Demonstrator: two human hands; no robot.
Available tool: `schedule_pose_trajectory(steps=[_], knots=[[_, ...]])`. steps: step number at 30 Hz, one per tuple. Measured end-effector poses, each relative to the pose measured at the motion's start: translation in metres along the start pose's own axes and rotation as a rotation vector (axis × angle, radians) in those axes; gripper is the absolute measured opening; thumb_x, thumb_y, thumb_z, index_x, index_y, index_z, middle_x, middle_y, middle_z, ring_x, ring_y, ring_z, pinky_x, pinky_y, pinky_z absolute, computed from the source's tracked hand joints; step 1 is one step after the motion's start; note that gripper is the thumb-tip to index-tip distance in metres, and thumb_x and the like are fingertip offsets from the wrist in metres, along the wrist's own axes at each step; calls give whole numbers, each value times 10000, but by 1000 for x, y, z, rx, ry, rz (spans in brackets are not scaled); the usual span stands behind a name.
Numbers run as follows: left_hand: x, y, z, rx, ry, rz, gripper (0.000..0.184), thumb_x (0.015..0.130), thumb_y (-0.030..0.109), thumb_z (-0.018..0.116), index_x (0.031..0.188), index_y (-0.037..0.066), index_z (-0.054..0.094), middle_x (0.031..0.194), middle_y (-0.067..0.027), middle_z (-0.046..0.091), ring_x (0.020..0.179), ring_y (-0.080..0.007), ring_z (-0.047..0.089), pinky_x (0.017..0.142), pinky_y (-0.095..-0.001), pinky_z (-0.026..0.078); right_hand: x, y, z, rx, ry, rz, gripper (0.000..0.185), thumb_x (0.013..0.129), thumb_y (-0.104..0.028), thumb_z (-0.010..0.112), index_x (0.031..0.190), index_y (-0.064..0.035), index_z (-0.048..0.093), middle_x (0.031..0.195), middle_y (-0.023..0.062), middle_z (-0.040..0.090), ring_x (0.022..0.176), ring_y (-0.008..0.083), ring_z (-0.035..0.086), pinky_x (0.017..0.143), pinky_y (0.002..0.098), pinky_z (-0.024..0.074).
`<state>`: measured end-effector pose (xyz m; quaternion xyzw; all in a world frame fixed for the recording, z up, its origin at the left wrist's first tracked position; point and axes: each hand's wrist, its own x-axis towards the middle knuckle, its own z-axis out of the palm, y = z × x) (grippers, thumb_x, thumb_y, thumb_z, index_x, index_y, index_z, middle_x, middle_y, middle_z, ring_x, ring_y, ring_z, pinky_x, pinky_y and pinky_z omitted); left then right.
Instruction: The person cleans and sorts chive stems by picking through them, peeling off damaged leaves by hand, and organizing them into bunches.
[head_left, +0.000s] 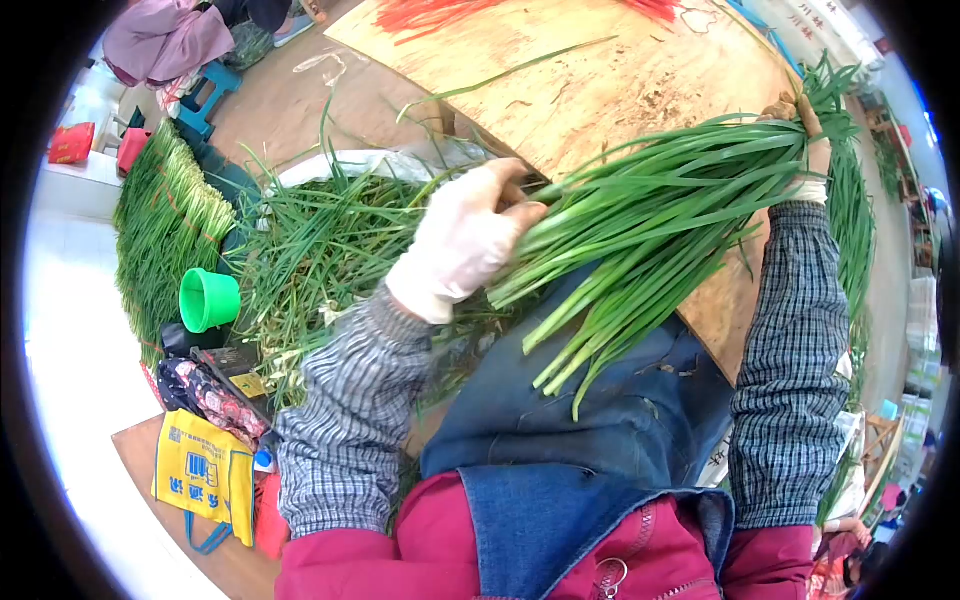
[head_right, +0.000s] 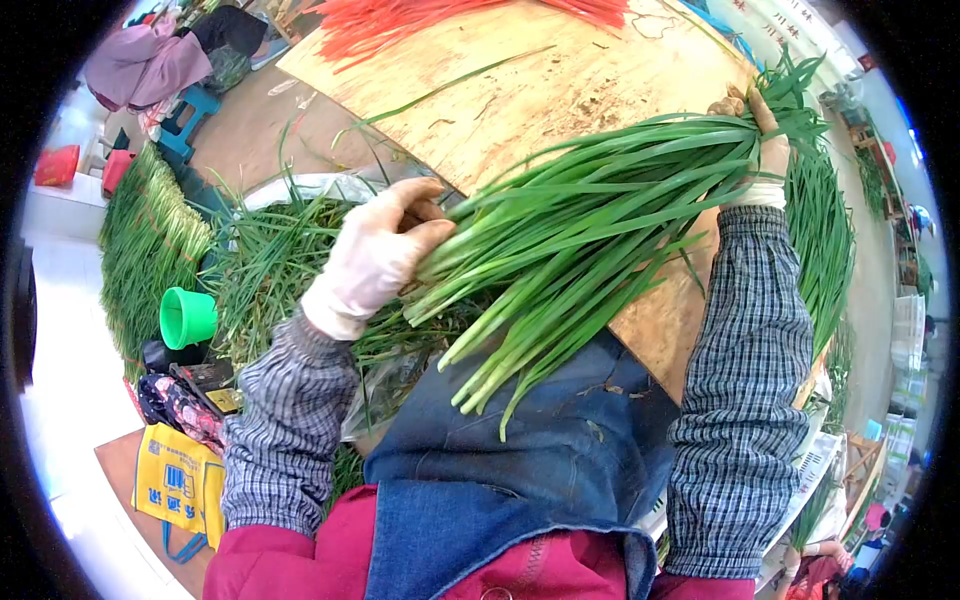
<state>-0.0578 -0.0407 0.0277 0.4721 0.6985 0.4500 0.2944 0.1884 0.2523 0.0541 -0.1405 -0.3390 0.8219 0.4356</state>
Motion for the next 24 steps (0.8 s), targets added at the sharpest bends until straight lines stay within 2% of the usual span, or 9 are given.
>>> schedule_pose_trajectory(steps=[2,8,11,13,14,17,19,21,24], knots=[[4,4,7,-205,-93,-106,285,794,72,626,1061,-22,593,840,-57,637,750,-85,563,698,-217,459,1,-1,-4,-14,-27,16,218,892,-197,514,945,13,538,719,45,506,650,157,483,661,296,438],[0,23,-17,-478,-87,-248,224,810,69,594,1014,-19,621,860,-37,642,659,-53,514,583,-183,405,10,0,-5,-56,-97,153,198,882,-225,519,902,-29,538,726,41,527,630,161,504,599,290,469],[12,15,-21,-531,-81,-277,231,810,71,593,1017,-30,603,844,-46,640,627,-48,497,549,-182,389,12,16,37,-581,544,-58,231,859,-265,561,935,-47,555,758,40,573,645,168,551,584,285,478],[17,14,-19,-526,-65,-275,235,810,72,593,1016,-38,592,842,-50,639,623,-50,496,543,-186,390,39,2,-10,-647,570,-48,305,831,-267,607,1000,-14,587,852,89,620,715,216,588,654,344,489],[15,15,-19,-520,-61,-284,236,810,73,593,1015,-43,587,845,-52,639,625,-51,497,544,-188,393,49,-18,-39,-1116,634,-110,312,825,-269,619,994,-8,597,849,82,619,722,199,584,635,327,481],[11,20,-14,-502,-17,-314,239,809,81,597,1012,-44,587,855,-60,639,638,-59,507,559,-187,402,37,-47,-8,-1382,767,-373,282,821,-251,617,973,-14,622,854,63,608,722,147,557,602,266,447],[6,30,-11,-480,4,-298,244,806,89,601,1009,-45,590,858,-58,638,644,-60,509,567,-186,403,2,-42,66,-1225,697,-612,296,849,-280,574,1022,-45,620,856,24,589,732,115,521,613,224,414],[0,43,-4,-413,99,-227,194,788,50,620,959,-40,613,829,-55,627,674,-84,533,616,-204,432,-38,-19,126,-1111,407,-526,280,835,-291,597,894,-25,659,736,-1,581,623,52,484,545,166,364],[-4,49,7,-60,247,198,128,761,8,628,888,-11,634,763,-82,600,661,-163,560,624,-251,446,-76,33,175,-1241,107,59,315,814,-319,628,732,-15,647,545,-15,519,453,20,417,424,157,310]])
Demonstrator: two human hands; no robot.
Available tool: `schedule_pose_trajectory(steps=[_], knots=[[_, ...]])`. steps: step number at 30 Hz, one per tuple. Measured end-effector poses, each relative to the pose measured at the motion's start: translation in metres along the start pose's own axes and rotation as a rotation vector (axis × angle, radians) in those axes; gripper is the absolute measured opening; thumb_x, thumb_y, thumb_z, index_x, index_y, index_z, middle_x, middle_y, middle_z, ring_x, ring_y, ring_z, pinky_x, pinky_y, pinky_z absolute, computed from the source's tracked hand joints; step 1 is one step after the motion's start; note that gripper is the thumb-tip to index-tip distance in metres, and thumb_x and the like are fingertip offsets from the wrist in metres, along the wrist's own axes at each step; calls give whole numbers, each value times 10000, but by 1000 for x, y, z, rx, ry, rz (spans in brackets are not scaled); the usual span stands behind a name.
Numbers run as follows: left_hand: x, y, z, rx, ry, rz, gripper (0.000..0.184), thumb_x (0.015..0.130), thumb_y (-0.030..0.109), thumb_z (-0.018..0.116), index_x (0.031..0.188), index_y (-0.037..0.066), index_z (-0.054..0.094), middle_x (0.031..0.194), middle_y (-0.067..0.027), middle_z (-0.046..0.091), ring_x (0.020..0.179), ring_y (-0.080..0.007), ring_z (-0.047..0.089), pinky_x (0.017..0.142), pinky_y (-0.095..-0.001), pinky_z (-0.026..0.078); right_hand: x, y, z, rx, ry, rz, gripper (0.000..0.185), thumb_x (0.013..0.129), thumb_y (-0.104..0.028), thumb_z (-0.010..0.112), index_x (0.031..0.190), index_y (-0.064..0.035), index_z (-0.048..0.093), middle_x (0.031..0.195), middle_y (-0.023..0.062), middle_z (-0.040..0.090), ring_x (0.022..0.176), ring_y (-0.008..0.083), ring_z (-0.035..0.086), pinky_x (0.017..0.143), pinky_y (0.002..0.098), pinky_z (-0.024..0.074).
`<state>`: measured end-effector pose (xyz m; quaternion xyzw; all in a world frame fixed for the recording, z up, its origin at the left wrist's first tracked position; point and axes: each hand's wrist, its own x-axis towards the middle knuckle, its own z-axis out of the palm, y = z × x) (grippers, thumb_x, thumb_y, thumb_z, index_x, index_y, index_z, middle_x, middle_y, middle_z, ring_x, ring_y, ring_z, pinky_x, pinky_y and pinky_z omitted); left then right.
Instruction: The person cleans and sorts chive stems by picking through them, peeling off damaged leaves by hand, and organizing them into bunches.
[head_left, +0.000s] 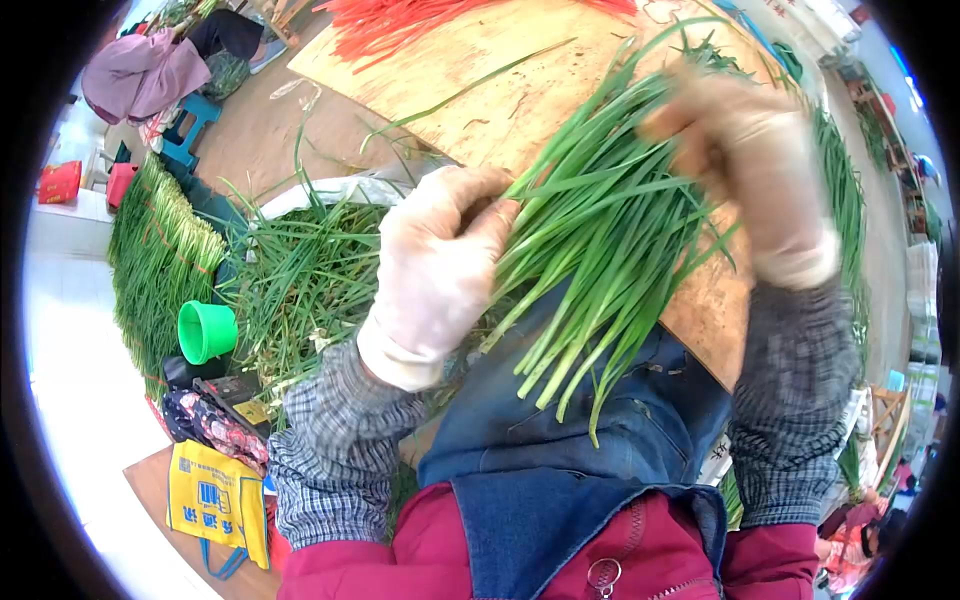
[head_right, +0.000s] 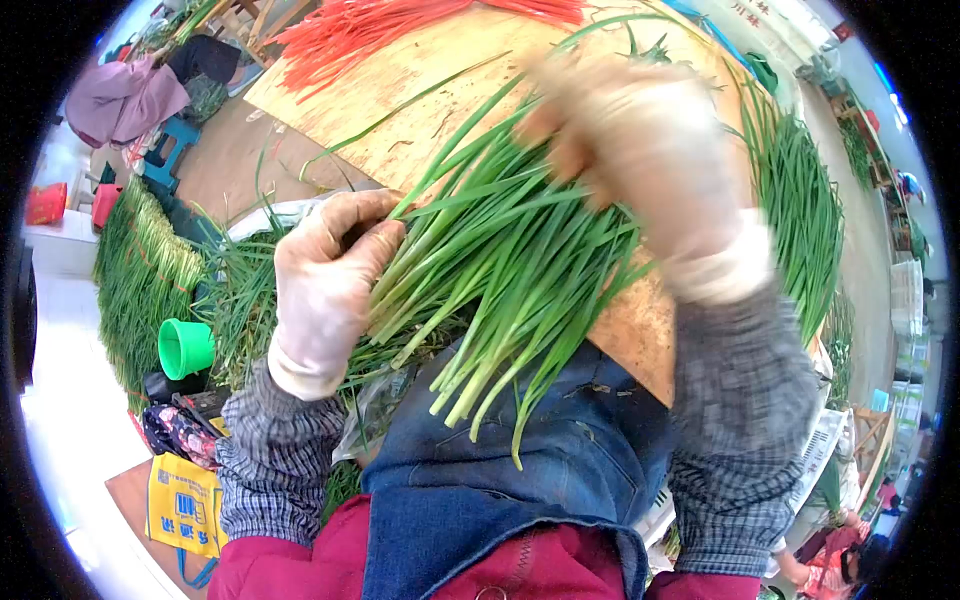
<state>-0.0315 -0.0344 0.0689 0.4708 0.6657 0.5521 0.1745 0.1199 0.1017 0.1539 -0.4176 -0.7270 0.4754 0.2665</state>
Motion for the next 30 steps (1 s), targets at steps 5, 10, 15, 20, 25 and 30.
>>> schedule_pose_trajectory(steps=[5,10,15,20,25,30], knots=[[-16,21,17,352,13,373,226,690,5,625,911,45,598,720,-114,555,669,-297,563,583,-344,467,-18,19,29,244,-107,256,285,791,-262,657,703,1,591,567,21,528,427,59,427,386,197,314],[-13,34,11,-426,-367,-554,261,876,212,565,944,-32,626,751,-55,629,544,-54,493,475,-179,375,-39,44,16,559,-34,389,138,807,-122,589,814,16,588,635,49,576,445,73,477,381,190,325],[-3,34,6,-515,-629,-635,257,861,237,555,893,-5,636,755,-51,633,551,-49,493,482,-172,374,-53,46,19,713,-32,278,178,825,-132,590,907,25,584,689,63,599,517,82,525,395,168,323],[-8,27,15,-651,-527,-595,169,798,154,617,835,-10,637,725,-51,625,608,-74,546,567,-171,414,-54,47,26,693,-113,244,185,824,-139,598,903,28,589,640,41,559,534,81,515,427,174,339],[-10,30,21,-761,-385,-668,166,789,132,608,818,-29,630,702,-72,623,576,-101,556,538,-191,420,-53,40,36,740,-66,259,202,816,-70,565,941,86,592,697,69,571,520,93,494,406,176,320],[-13,34,22,-668,-210,-666,142,791,107,594,783,-27,636,640,-57,606,519,-76,507,489,-192,391,-50,46,43,759,42,217,162,813,-59,579,880,86,601,716,93,603,531,105,528,421,195,390]])
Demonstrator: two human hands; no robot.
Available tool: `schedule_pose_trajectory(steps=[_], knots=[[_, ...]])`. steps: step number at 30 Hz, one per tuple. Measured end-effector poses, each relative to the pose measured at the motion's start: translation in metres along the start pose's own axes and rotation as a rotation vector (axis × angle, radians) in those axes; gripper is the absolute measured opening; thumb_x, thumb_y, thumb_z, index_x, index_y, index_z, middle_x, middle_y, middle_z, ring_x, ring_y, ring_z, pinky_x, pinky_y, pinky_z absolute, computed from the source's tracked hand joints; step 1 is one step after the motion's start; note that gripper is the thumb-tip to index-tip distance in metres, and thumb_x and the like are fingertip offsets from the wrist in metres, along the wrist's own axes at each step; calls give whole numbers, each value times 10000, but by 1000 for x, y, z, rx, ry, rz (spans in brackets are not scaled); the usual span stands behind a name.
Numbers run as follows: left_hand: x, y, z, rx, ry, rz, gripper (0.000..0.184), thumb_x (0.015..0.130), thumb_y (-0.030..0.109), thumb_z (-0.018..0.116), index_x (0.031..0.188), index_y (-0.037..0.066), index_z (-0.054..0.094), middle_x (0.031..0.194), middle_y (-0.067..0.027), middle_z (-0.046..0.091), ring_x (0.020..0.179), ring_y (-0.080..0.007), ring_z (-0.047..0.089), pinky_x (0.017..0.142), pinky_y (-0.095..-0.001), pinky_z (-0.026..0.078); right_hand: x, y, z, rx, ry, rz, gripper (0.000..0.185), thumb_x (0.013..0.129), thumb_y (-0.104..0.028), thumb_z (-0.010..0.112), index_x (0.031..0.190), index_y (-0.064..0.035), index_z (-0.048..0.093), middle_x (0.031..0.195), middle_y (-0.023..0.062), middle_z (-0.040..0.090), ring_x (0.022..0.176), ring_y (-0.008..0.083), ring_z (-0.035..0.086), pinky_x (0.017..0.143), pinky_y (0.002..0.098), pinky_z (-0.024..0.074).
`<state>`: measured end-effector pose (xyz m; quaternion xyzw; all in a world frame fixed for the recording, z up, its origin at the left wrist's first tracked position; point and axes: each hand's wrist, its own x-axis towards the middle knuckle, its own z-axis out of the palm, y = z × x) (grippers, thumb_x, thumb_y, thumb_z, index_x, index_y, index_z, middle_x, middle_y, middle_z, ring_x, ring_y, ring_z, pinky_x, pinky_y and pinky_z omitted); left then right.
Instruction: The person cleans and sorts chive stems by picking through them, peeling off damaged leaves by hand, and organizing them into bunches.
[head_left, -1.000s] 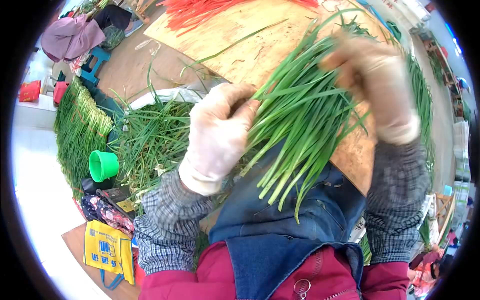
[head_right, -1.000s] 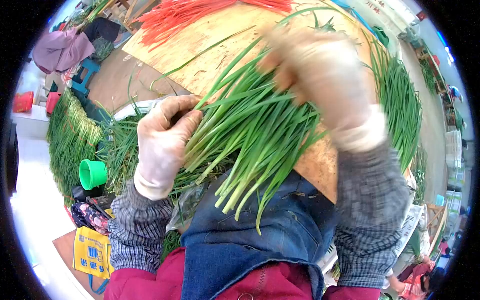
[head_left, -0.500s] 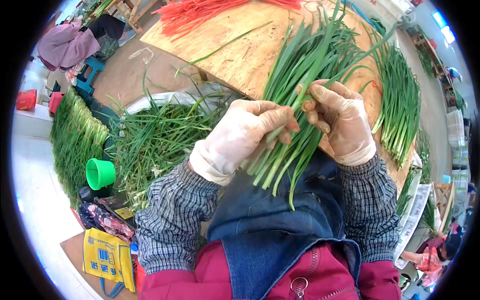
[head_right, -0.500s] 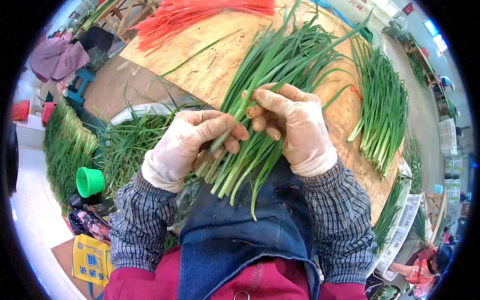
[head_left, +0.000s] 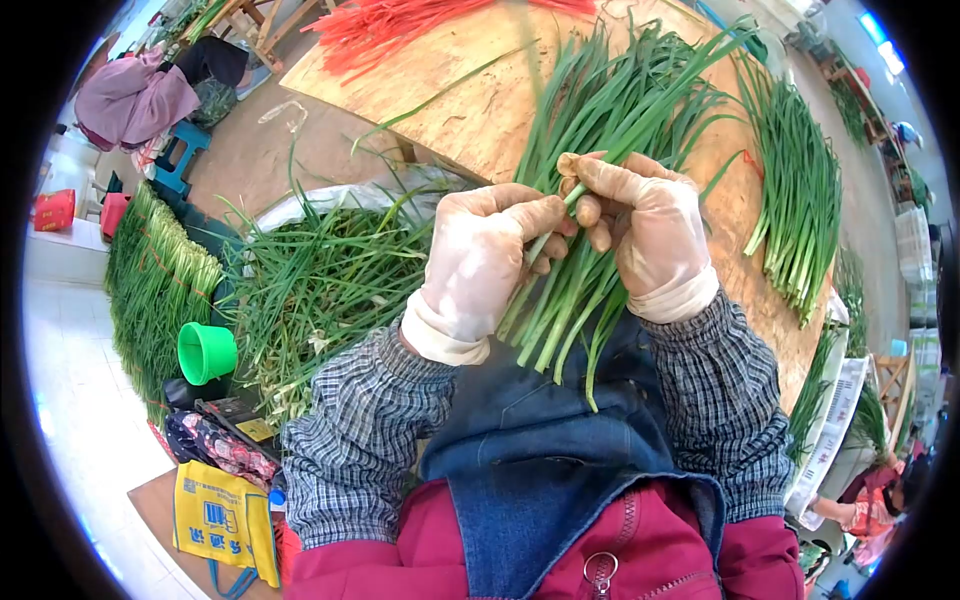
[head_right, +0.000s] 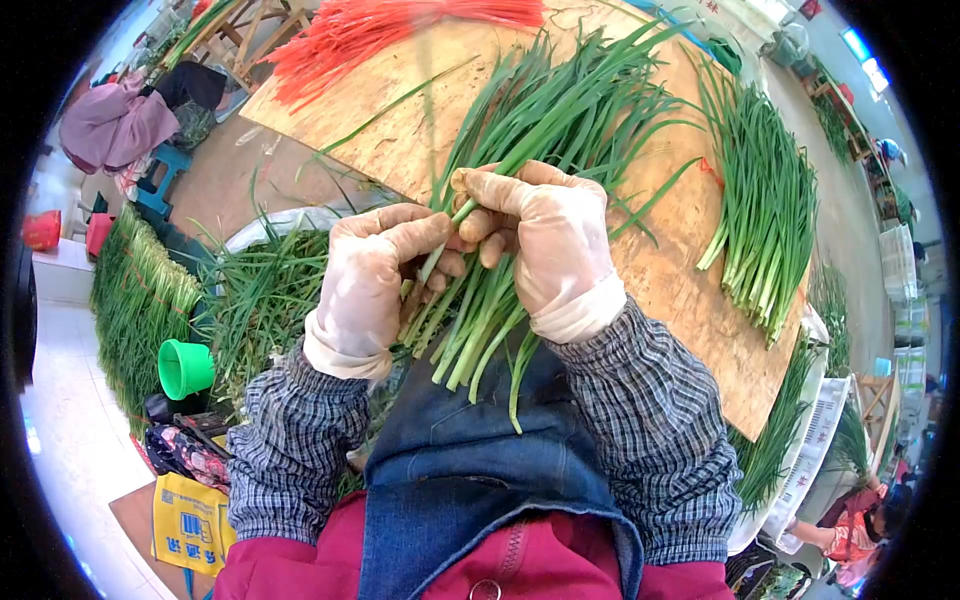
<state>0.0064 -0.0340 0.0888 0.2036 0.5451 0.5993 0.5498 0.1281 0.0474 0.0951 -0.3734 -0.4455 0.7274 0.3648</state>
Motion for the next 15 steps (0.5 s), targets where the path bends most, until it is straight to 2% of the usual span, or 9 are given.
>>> schedule_pose_trajectory(steps=[2,6,8,11,13,15], knots=[[-2,0,-9,52,71,40,152,788,109,588,777,-34,635,627,-56,599,500,-71,496,473,-195,383,11,3,-10,15,49,-54,166,813,-60,584,878,91,602,761,111,617,557,122,558,454,216,460],[-25,9,-31,355,9,103,173,789,105,555,732,-41,629,613,-41,588,490,-58,461,457,-191,340,21,-7,-31,40,52,-54,181,842,-72,562,909,93,596,784,112,612,592,130,576,509,226,499],[-41,11,-49,347,180,122,118,779,132,565,730,32,606,658,-42,616,484,-43,453,427,-174,306,27,-11,-39,59,66,-93,186,847,-78,562,914,93,595,780,106,610,598,132,579,526,230,509],[-64,9,-111,432,397,191,111,809,95,554,764,6,604,659,-46,615,457,-33,436,396,-165,295,29,-20,-48,64,89,-104,188,846,-97,575,905,78,607,758,93,605,579,121,571,512,213,498],[-79,-1,-167,419,454,223,162,815,132,580,849,-21,622,680,-38,618,458,-17,442,388,-149,292,26,-26,-61,-1,59,-113,186,845,-104,578,897,72,611,750,88,604,553,109,555,486,203,479],[-90,0,-207,508,400,18,205,781,88,578,937,-42,611,795,-130,642,598,-130,571,476,-223,421,17,-36,-66,-68,39,-120,193,851,-103,565,902,80,600,741,88,604,507,87,521,437,188,438]])
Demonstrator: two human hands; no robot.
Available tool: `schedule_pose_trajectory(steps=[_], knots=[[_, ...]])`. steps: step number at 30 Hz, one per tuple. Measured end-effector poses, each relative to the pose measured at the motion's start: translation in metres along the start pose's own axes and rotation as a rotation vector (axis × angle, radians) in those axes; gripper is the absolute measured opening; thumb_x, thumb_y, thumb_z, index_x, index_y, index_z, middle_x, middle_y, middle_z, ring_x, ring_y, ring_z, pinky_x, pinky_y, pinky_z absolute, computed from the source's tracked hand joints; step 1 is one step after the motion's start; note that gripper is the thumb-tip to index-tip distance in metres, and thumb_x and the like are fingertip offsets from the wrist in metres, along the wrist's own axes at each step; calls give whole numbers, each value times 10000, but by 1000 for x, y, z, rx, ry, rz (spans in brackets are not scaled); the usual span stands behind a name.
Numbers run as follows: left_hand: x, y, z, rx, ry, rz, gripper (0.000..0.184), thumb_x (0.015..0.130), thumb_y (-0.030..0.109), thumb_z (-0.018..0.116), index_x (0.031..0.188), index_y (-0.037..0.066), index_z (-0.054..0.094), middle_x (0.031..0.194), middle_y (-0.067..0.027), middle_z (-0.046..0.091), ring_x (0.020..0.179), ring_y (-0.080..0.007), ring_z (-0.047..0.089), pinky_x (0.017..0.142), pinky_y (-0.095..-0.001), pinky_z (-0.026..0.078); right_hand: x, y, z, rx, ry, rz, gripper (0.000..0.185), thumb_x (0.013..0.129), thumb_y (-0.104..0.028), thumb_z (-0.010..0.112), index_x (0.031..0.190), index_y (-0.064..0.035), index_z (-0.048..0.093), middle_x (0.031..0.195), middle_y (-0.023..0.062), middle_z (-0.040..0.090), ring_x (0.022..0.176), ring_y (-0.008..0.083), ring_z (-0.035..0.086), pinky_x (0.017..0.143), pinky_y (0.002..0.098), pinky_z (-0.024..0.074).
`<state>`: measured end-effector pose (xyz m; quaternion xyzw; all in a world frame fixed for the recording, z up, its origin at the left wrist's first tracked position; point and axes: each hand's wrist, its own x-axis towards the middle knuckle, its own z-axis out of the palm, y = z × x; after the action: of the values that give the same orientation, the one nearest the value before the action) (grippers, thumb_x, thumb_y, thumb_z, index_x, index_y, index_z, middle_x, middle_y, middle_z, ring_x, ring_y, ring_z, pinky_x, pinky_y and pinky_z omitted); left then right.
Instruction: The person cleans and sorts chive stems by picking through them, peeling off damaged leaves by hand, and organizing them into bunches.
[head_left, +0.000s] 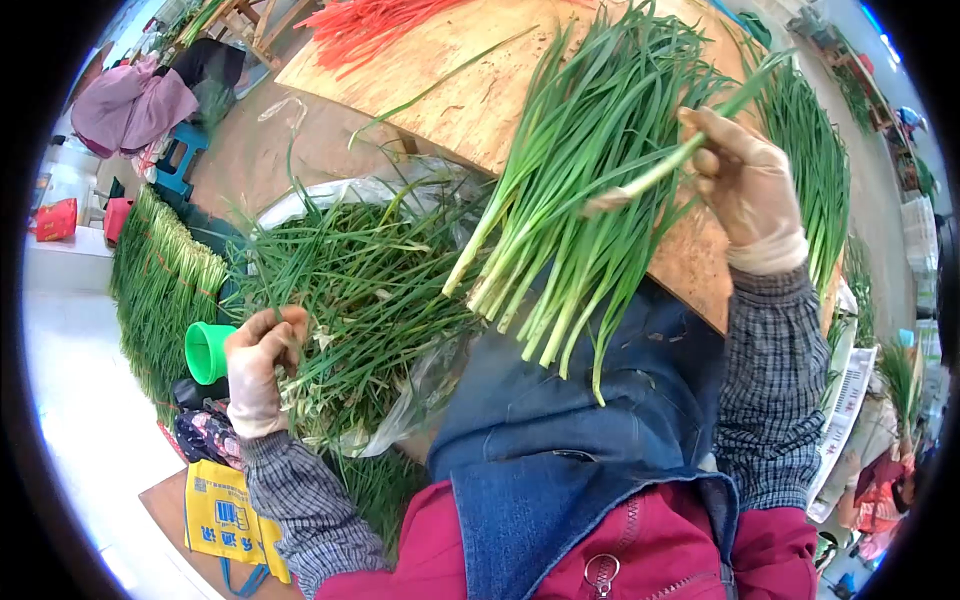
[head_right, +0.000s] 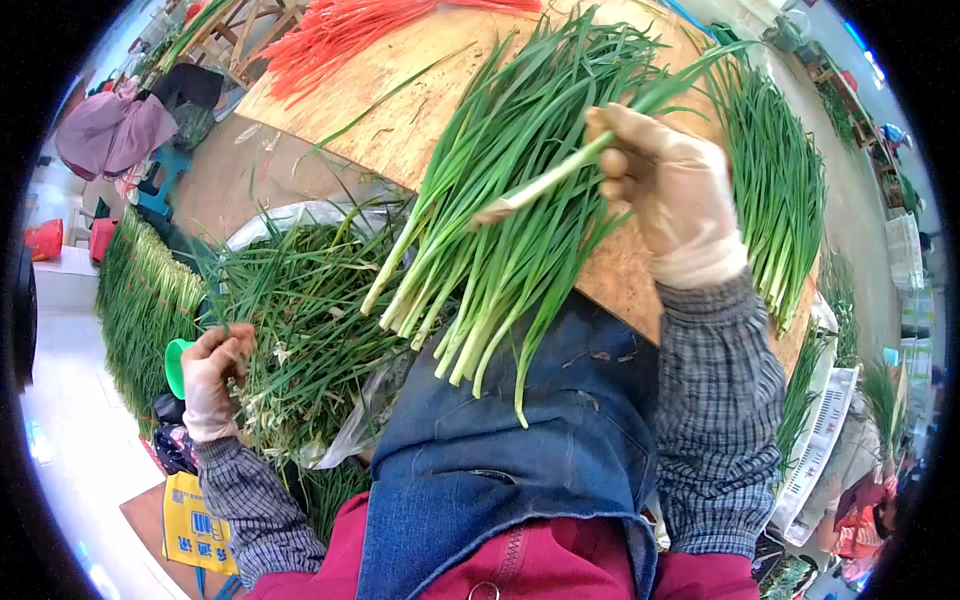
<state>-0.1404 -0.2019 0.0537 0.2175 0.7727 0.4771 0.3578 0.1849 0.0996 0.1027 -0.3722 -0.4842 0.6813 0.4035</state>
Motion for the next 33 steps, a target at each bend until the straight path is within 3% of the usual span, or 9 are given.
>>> schedule_pose_trajectory(steps=[2,3,4,8,12,17,27,30,33], knots=[[26,-67,-26,1052,346,523,267,770,120,586,967,-61,596,888,-181,615,789,-259,601,645,-316,485,-7,-6,-10,-19,4,-9,207,855,-96,548,925,95,583,736,93,601,493,80,506,412,185,419],[14,-40,3,1154,482,307,265,784,149,575,972,-36,600,933,-198,585,935,-331,555,789,-362,462,-14,-7,-10,-77,58,-29,217,855,-93,538,932,108,569,729,92,594,491,80,504,388,185,399],[17,-37,11,1163,458,592,229,791,142,586,969,-1,601,886,-168,596,858,-297,584,737,-347,475,-19,-6,-15,-110,82,-17,223,839,-113,556,913,97,576,718,88,588,482,83,501,368,187,380],[17,17,98,455,56,734,239,740,34,644,974,3,609,857,-120,610,718,-200,590,670,-279,473,-42,5,-28,-301,148,116,198,808,-141,590,870,47,571,642,42,553,413,78,474,338,187,366],[21,46,163,683,89,898,241,751,75,658,977,9,607,785,-109,614,708,-196,593,650,-286,475,-60,26,-43,-357,200,235,208,803,-133,603,855,66,569,648,66,566,414,100,491,337,205,370],[44,42,172,428,-50,652,212,756,77,647,945,-12,609,746,-122,615,655,-210,598,622,-294,476,-57,16,-39,-758,280,6,202,819,-181,614,878,13,621,646,40,569,405,48,450,337,172,304],[10,76,187,474,219,1247,264,718,66,640,959,-9,564,743,-89,558,643,-222,560,531,-321,452,-9,24,78,-128,-202,280,182,784,-139,645,786,38,603,650,66,602,449,82,500,358,198,320],[6,87,183,-206,-218,247,269,766,114,660,967,-41,572,736,-55,597,624,-123,557,537,-254,446,-6,38,70,10,-206,259,132,796,-95,622,800,36,603,667,69,606,461,79,508,357,190,326],[17,90,179,-394,-422,21,289,778,102,666,1000,-57,573,772,-63,623,659,-80,556,580,-203,444,-12,41,68,46,-188,283,103,798,-68,618,817,33,609,659,66,604,463,87,517,363,186,344]])
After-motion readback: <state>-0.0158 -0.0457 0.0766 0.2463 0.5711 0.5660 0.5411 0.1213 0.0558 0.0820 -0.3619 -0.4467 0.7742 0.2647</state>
